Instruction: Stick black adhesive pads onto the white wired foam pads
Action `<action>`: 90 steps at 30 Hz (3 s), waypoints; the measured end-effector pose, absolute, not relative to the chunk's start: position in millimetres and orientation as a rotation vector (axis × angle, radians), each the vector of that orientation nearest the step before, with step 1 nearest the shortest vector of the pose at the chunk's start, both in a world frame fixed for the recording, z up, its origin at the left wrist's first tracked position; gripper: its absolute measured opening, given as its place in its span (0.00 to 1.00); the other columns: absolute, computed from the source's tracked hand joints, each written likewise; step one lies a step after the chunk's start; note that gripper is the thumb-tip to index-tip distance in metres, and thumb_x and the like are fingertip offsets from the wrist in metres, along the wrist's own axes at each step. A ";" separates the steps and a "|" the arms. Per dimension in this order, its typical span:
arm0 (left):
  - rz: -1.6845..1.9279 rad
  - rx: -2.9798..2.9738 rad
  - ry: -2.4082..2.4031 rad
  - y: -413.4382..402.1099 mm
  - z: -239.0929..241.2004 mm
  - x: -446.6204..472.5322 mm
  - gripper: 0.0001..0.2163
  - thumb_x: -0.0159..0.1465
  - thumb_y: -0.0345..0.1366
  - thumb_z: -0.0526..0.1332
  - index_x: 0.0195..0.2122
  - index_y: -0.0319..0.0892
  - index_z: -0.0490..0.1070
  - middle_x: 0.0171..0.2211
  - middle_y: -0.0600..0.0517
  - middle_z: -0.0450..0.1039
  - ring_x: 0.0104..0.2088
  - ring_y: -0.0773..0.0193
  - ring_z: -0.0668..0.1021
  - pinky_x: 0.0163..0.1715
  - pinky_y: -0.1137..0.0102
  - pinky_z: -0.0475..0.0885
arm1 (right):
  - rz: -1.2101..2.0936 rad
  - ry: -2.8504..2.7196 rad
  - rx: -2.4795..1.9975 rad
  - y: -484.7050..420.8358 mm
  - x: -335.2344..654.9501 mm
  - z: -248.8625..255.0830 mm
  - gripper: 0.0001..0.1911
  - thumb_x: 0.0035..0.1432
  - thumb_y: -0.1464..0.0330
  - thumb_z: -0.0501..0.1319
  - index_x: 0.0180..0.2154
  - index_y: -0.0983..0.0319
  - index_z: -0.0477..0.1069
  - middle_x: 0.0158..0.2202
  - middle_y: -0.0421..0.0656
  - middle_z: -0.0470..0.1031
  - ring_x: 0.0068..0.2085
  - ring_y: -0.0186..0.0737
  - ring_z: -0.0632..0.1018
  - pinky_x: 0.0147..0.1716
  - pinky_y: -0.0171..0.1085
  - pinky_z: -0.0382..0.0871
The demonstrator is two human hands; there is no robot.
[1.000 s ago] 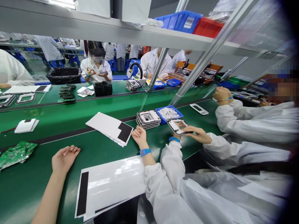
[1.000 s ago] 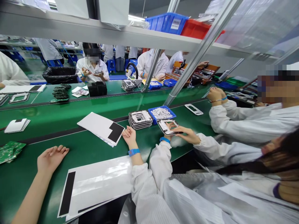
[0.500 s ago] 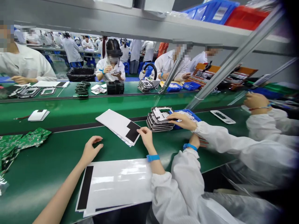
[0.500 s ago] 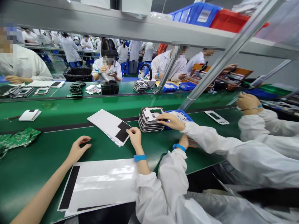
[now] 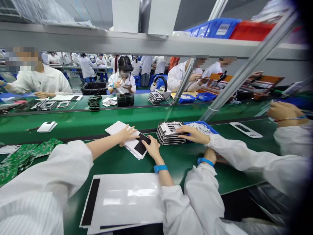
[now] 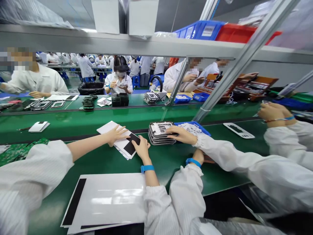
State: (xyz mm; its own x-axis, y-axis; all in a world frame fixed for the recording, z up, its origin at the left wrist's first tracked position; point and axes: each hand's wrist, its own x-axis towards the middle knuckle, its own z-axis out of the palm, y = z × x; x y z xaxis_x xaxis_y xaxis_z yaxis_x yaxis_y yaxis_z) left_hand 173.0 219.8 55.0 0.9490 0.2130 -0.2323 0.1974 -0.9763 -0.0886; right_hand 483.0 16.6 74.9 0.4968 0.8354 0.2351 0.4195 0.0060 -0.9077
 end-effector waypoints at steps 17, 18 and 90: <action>0.313 -2.990 -0.133 235.1 46.5 172.8 0.47 0.38 0.34 0.67 0.63 0.40 0.57 0.69 0.36 0.47 0.67 0.35 0.48 0.61 0.43 0.44 | 0.659 -0.901 -1.343 2.5 627.4 93.6 0.26 0.24 0.88 0.68 0.25 0.54 0.73 0.25 0.37 0.77 0.25 0.34 0.78 0.20 0.31 0.75; 0.314 -2.988 -0.126 234.5 47.6 171.4 0.48 0.38 0.33 0.67 0.64 0.40 0.56 0.69 0.36 0.45 0.67 0.35 0.47 0.61 0.43 0.43 | 0.676 -0.888 -1.341 2.2 628.2 91.5 0.27 0.23 0.89 0.68 0.25 0.54 0.73 0.25 0.36 0.77 0.25 0.34 0.77 0.19 0.30 0.75; 1.076 -3.442 -1.102 104.3 59.0 80.5 0.17 0.65 0.41 0.60 0.52 0.40 0.68 0.52 0.45 0.69 0.48 0.55 0.75 0.46 0.56 0.73 | 0.641 -1.053 -2.177 -87.8 286.1 -8.9 0.22 0.47 0.56 0.67 0.39 0.65 0.74 0.36 0.51 0.80 0.41 0.52 0.80 0.40 0.43 0.72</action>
